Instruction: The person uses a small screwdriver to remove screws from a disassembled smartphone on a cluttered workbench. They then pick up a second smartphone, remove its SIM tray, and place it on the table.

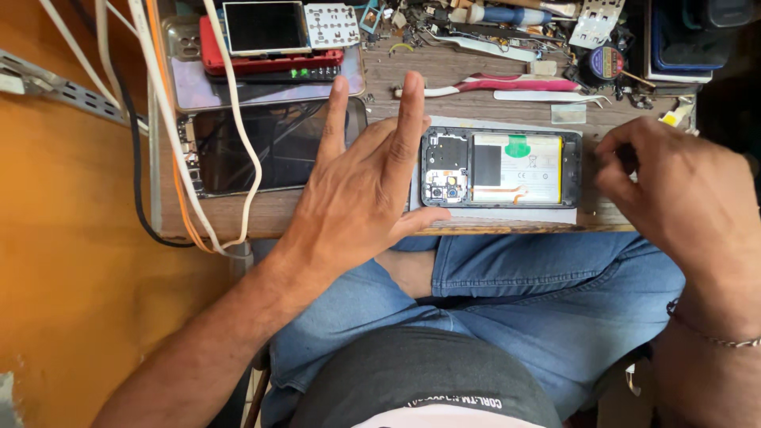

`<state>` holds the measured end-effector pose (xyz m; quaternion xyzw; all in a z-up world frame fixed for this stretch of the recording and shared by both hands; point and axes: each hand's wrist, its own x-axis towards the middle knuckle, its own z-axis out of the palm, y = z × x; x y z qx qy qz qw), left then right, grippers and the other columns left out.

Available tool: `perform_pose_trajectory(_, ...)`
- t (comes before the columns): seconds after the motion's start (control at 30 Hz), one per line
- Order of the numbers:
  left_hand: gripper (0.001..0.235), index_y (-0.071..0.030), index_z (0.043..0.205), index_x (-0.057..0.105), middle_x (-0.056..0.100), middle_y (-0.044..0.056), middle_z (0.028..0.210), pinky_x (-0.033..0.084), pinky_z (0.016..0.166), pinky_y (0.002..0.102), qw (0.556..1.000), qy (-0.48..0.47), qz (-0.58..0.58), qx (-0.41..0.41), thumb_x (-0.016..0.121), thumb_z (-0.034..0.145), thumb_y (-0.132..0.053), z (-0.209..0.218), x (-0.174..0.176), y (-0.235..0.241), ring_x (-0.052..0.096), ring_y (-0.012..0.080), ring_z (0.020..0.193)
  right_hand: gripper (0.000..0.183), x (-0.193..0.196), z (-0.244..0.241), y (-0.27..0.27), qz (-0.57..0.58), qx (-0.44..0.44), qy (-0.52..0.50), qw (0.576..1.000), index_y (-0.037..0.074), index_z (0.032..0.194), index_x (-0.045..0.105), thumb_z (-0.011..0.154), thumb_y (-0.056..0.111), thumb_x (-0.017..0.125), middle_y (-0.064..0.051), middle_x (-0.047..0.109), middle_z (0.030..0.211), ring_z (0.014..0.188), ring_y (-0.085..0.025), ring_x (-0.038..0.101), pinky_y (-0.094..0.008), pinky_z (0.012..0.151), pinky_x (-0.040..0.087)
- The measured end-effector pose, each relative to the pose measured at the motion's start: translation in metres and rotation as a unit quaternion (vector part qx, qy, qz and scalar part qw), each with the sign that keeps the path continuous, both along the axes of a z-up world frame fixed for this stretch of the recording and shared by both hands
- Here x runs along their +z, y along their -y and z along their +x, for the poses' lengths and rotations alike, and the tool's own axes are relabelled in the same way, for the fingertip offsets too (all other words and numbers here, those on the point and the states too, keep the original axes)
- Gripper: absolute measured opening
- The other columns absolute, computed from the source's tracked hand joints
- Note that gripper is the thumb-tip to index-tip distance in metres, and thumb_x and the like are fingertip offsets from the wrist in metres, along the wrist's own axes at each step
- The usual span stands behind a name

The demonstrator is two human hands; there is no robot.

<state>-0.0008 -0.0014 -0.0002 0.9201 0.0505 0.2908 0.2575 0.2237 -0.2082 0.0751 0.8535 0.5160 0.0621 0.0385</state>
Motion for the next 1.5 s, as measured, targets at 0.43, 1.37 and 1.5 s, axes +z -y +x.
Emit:
perform_pose_trajectory(0.43,0.147,0.001,0.163,-0.009,0.065,0.010,0.119,0.014,0.128,0.065,1.000,0.005,0.000,-0.004,0.095,0.068,-0.043,-0.001,0.006,-0.001,0.064,0.0259,0.114,0.018,0.007,-0.047,-0.082,0.020,0.250,-0.142,0.958,0.009,0.099,0.068,0.088,0.022,0.073,-0.009,0.069,0.087,0.071,-0.032,0.067,-0.044,0.057,0.050)
perform_pose_trajectory(1.37,0.148,0.002,0.162,-0.010,0.063,0.008,0.112,0.016,0.126,0.065,1.000,0.016,0.000,-0.002,0.094,0.067,-0.042,-0.002,0.007,-0.001,0.063,0.0260,0.111,0.024,-0.002,-0.057,-0.103,-0.046,0.336,0.050,0.939,0.003,0.089,0.056,0.089,0.021,0.071,-0.010,0.061,0.073,0.065,-0.026,0.065,-0.040,0.054,0.049)
perform_pose_trajectory(1.5,0.146,0.001,0.162,-0.009,0.063,0.010,0.113,0.016,0.127,0.065,1.000,0.007,-0.001,-0.002,0.095,0.069,-0.043,-0.002,0.006,-0.001,0.063,0.0260,0.109,0.018,0.002,-0.047,-0.086,0.019,0.283,-0.028,0.958,0.006,0.092,0.058,0.092,0.019,0.072,-0.008,0.062,0.077,0.067,-0.023,0.064,-0.038,0.061,0.050)
